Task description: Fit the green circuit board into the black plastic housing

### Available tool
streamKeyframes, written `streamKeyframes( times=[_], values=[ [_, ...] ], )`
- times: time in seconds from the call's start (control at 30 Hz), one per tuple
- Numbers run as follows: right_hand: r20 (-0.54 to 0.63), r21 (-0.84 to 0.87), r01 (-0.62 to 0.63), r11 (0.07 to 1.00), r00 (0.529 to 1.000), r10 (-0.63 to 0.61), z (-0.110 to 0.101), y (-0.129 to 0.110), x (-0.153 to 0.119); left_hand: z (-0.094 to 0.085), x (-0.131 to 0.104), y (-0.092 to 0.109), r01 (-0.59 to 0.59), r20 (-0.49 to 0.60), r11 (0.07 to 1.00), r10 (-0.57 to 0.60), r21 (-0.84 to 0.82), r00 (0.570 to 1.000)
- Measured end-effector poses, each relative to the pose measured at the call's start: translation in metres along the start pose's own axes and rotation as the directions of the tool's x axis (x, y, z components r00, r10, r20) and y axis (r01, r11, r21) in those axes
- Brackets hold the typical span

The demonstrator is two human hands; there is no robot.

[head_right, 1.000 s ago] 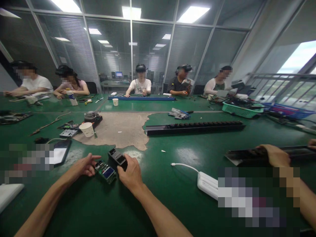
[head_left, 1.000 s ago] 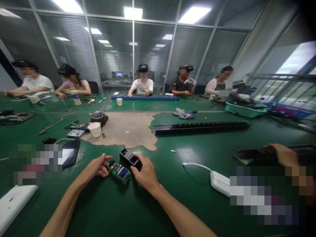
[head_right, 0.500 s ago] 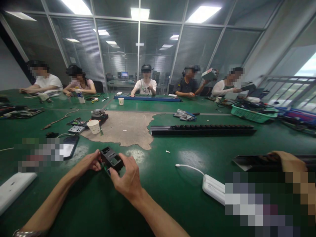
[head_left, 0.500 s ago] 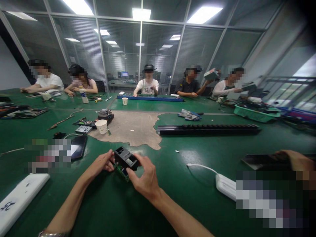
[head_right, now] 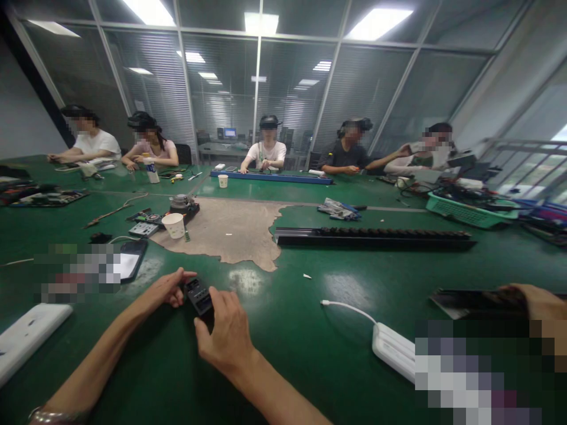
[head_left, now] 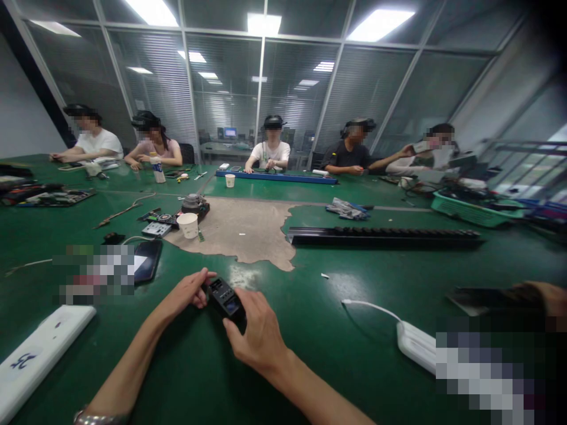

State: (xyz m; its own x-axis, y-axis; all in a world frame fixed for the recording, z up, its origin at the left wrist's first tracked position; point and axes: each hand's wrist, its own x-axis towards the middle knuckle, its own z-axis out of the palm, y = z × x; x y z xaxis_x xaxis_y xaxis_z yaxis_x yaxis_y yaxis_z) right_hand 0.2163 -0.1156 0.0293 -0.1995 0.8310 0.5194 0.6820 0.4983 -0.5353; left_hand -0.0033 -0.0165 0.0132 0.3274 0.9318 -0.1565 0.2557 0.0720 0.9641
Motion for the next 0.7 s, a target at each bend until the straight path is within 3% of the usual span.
streamKeyframes(
  times=[0.13,0.37,0.57,0.7],
  values=[
    [0.064,-0.037,-0.067,0.997,0.996,0.069,0.001,0.000,-0.002,0.001,0.000,0.001,-0.003,-0.011,1.000,0.003,0.024,1.000],
    [0.086,-0.034,-0.077,0.996,0.993,0.079,0.006,0.006,-0.002,0.004,-0.006,0.012,0.020,0.005,1.000,-0.020,0.024,1.000],
    [-0.020,0.058,-0.096,0.994,0.995,0.098,-0.003,0.000,0.008,0.005,-0.005,0.010,0.029,0.029,0.999,-0.028,-0.032,0.999],
    [-0.145,0.158,-0.121,0.980,0.979,0.144,-0.014,0.010,0.019,0.003,-0.003,0.006,0.013,0.032,0.997,-0.011,-0.074,0.999]
  ],
)
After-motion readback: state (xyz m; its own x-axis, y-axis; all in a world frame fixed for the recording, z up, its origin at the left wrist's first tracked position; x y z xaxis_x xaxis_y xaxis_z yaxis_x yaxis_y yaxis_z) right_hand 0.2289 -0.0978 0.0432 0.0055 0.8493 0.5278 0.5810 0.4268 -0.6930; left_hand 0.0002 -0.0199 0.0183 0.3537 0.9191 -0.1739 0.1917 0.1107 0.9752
